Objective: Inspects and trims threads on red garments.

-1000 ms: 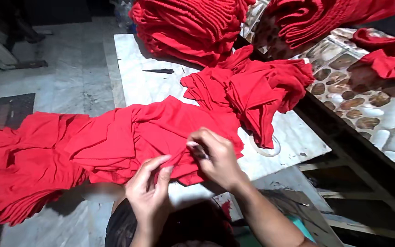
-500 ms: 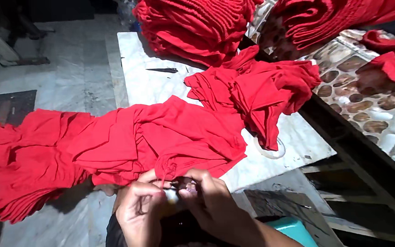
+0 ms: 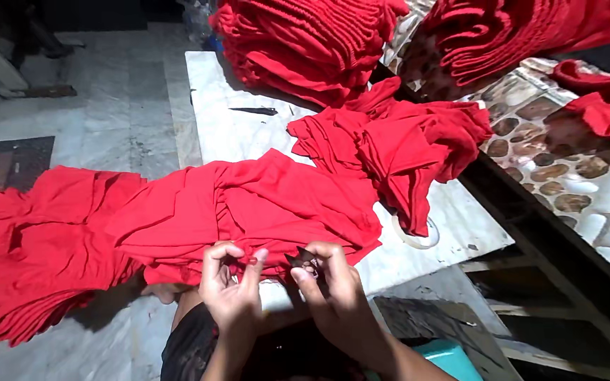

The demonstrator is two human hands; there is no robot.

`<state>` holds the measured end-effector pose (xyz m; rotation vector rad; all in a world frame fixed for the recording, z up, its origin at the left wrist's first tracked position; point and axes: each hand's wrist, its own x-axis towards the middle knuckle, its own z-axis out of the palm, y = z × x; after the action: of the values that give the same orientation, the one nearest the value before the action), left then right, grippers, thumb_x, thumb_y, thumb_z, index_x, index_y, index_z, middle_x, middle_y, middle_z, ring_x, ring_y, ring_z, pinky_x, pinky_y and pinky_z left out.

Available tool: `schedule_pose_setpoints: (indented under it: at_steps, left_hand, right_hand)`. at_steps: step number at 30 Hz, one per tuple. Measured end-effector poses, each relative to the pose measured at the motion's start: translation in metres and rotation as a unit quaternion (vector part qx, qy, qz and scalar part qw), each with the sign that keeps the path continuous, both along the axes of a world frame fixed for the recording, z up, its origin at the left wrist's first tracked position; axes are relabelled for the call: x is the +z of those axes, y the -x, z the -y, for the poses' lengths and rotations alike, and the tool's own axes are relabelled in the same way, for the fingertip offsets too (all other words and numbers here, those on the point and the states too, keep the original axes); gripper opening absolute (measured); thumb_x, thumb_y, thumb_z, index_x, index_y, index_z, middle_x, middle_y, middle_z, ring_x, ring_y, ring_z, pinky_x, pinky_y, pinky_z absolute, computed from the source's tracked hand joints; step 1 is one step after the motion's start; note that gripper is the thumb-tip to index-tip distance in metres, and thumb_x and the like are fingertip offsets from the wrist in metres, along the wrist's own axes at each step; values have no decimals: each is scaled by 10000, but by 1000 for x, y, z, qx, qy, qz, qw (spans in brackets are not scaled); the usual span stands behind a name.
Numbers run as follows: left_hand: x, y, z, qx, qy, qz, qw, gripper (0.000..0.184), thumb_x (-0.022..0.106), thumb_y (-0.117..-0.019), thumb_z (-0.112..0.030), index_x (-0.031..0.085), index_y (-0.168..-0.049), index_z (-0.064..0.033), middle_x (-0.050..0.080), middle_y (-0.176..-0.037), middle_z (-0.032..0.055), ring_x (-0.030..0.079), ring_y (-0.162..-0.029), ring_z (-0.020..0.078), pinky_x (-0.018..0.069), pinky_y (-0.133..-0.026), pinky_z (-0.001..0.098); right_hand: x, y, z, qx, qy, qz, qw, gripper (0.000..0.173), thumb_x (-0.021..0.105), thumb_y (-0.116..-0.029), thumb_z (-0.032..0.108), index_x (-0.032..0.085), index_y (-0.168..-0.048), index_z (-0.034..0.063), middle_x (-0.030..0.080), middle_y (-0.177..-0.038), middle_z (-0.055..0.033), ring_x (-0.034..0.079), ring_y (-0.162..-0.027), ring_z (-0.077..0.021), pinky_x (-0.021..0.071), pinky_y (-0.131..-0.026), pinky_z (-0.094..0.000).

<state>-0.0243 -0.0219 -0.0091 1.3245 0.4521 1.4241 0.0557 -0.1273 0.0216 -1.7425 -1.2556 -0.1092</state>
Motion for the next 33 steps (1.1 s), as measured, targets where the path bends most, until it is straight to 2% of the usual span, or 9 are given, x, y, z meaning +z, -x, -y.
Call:
schedule_pose_setpoints:
  at_steps: [2, 5, 10, 14, 20, 25, 29, 31, 33]
  left_hand:
    - [1, 8, -4, -18, 5, 23, 1000, 110, 670, -936, -78, 688, -950, -185, 711, -946, -162, 667, -882, -53, 561, -785, 133]
    - [7, 27, 0, -92, 45, 35, 994, 126, 606, -1011, -273, 688, -918, -248, 726, -1000, -144, 672, -949, -32, 550, -811, 141]
    - [9, 39, 8, -130, -26, 3, 991, 115, 623, -1010, -281, 726, -1005, -231, 687, -1173, -150, 643, -1045, -46, 537, -851, 118]
    - [9, 37, 10, -115, -28, -4, 993, 148, 609, -1016, -311, 716, -968, -221, 694, -1097, -140, 655, -992, -40, 547, -817, 123]
    - [8, 36, 6, -228, 80, 92, 966, 156, 599, -1020, -314, 713, -974, -217, 689, -1141, -72, 692, -991, 40, 602, -832, 215]
    - [7, 32, 10, -201, 14, 25, 979, 165, 598, -1020, -341, 719, -957, -250, 646, -1161, -152, 589, -1084, -46, 491, -891, 120]
    - [5, 34, 9, -181, -16, -1, 983, 294, 503, -1056, -410, 709, -920, -252, 631, -1169, -137, 610, -1072, -27, 524, -901, 150]
    - [4, 36, 8, -186, 14, 10, 982, 337, 443, -1058, -481, 689, -1046, -251, 664, -1151, -137, 648, -1049, -2, 553, -898, 191]
    - [8, 30, 9, -178, 83, 27, 980, 304, 545, -1032, -397, 620, -1204, -157, 717, -1082, -108, 707, -966, 33, 604, -845, 235]
  right_hand:
    - [-2, -1, 3, 12, 8, 6, 1000, 246, 521, -1028, 202, 564, -1101, -30, 599, -788, -37, 573, -702, 6, 483, -668, -112]
    - [-3, 1, 4, 34, 19, 50, 998, 232, 509, -1039, 205, 581, -1073, -13, 625, -786, -54, 594, -691, -37, 498, -649, -142]
    - [5, 14, -6, 58, 43, 113, 991, 200, 510, -1010, 195, 618, -1004, 26, 661, -794, -71, 640, -670, -127, 522, -598, -229]
    - [13, 13, -14, 29, 42, 135, 990, 260, 421, -1046, 190, 612, -1009, 17, 638, -741, -52, 608, -600, -114, 483, -521, -234]
    - [10, 2, 4, 142, 70, -28, 987, 221, 522, -1016, 197, 565, -1091, -6, 513, -674, -12, 491, -543, -73, 432, -496, -212]
    - [22, 5, -7, 90, 75, -5, 993, 213, 541, -993, 169, 584, -1090, -16, 566, -684, -29, 539, -556, -90, 457, -512, -224]
    - [27, 6, -15, 40, 74, 49, 995, 221, 464, -1019, 166, 605, -1069, 3, 558, -628, -10, 543, -506, -110, 438, -466, -262]
    - [30, 5, -17, 22, 29, 43, 998, 224, 499, -1017, 183, 606, -1072, -7, 579, -670, -18, 550, -546, -78, 452, -501, -222]
    - [34, 1, -21, 30, -12, 28, 999, 266, 571, -1019, 232, 589, -1097, -22, 653, -861, -71, 593, -680, -38, 489, -603, -155]
